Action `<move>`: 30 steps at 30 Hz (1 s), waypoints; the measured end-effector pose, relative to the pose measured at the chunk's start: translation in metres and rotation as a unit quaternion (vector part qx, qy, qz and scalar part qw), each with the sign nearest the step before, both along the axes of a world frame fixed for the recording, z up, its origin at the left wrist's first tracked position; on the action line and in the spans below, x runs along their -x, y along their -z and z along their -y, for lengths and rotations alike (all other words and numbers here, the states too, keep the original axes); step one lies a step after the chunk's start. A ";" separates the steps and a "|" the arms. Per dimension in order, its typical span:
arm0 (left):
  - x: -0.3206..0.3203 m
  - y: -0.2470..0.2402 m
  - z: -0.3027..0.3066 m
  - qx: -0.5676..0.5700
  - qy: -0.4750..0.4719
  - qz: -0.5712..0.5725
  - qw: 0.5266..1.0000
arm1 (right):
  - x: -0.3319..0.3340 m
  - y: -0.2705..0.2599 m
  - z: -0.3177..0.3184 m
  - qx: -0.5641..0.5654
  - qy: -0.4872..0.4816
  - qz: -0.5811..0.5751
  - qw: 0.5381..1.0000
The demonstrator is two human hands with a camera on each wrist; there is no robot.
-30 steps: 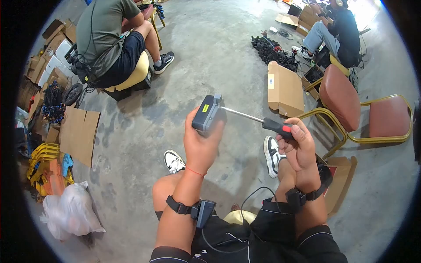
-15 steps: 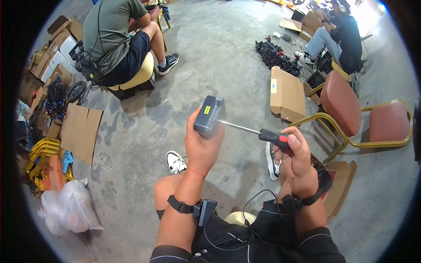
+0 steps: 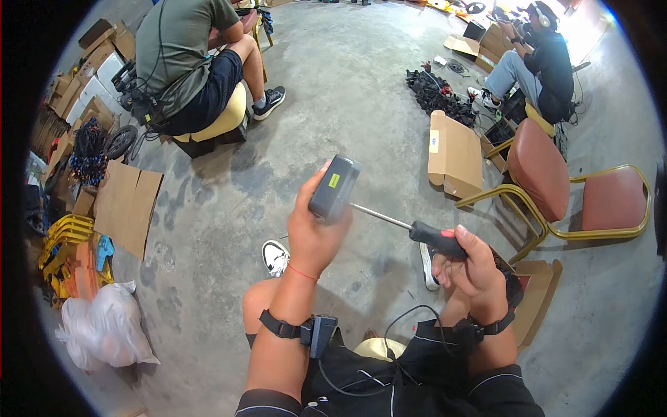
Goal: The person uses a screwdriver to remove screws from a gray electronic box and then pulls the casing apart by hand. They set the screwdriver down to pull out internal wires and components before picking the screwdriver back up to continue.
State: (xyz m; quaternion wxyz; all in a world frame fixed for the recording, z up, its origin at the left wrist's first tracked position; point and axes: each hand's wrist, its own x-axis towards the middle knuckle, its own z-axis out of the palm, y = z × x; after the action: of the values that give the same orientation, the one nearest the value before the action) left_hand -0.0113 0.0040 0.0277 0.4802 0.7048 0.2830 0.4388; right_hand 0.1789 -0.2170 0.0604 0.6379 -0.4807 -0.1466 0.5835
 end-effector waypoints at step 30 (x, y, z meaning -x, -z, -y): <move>0.041 -0.018 0.003 0.047 0.073 -0.084 0.993 | 0.076 -0.002 0.012 -0.093 -0.007 0.708 0.700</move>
State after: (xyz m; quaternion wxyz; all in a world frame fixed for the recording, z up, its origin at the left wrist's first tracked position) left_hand -0.0520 0.0005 0.0460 0.5185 0.7345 0.2899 0.3280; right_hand 0.1027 -0.2290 0.0628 0.3835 -0.6893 -0.6117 0.0592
